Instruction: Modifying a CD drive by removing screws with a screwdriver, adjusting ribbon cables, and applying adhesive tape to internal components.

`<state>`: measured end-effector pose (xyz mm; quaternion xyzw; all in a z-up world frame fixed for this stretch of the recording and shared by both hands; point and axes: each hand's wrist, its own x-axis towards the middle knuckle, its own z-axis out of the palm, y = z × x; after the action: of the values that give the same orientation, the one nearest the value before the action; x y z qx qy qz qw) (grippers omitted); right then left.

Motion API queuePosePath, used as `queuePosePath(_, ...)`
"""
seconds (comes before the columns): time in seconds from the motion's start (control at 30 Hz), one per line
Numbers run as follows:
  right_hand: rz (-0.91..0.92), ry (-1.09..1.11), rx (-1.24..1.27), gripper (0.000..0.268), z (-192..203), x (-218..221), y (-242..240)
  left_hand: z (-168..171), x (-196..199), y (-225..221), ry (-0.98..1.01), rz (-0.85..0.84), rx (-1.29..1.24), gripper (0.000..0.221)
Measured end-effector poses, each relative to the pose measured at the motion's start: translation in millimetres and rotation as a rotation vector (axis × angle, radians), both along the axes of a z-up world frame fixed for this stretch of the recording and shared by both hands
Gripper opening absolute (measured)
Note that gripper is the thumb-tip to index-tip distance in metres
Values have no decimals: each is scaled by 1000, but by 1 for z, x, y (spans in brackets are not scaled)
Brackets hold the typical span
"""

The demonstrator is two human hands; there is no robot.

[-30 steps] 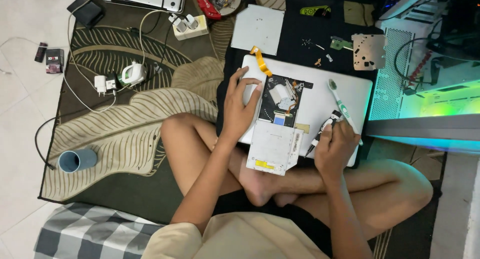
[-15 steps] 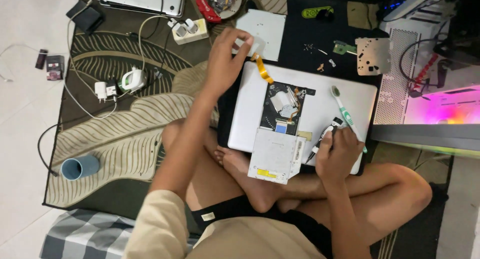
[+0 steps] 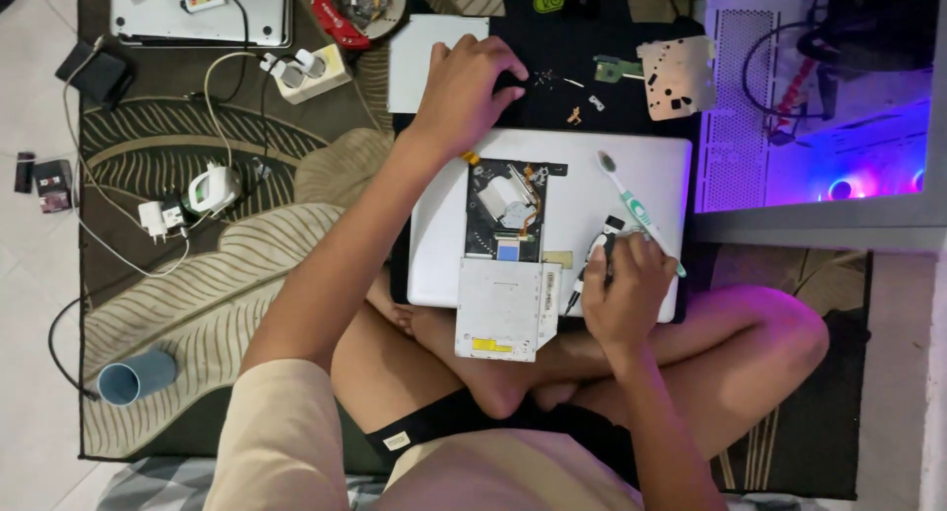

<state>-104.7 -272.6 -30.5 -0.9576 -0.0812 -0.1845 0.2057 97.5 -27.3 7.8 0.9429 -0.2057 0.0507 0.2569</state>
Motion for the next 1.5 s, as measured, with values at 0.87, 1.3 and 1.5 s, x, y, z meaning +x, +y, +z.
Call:
queuePosePath(0.87, -6, -35, -17, 29, -3, -1, 1, -65, 30, -29, -236, 21, 222, 10)
queuePosePath(1.3, 43, -9, 154, 29, -3, -2, -4, 20, -29, -9, -96, -12, -368, 16)
queuePosePath(1.5, 93, 263, 765, 29, 36, -9, -4, 40, -137, -17, 133, 54, -1010, 17)
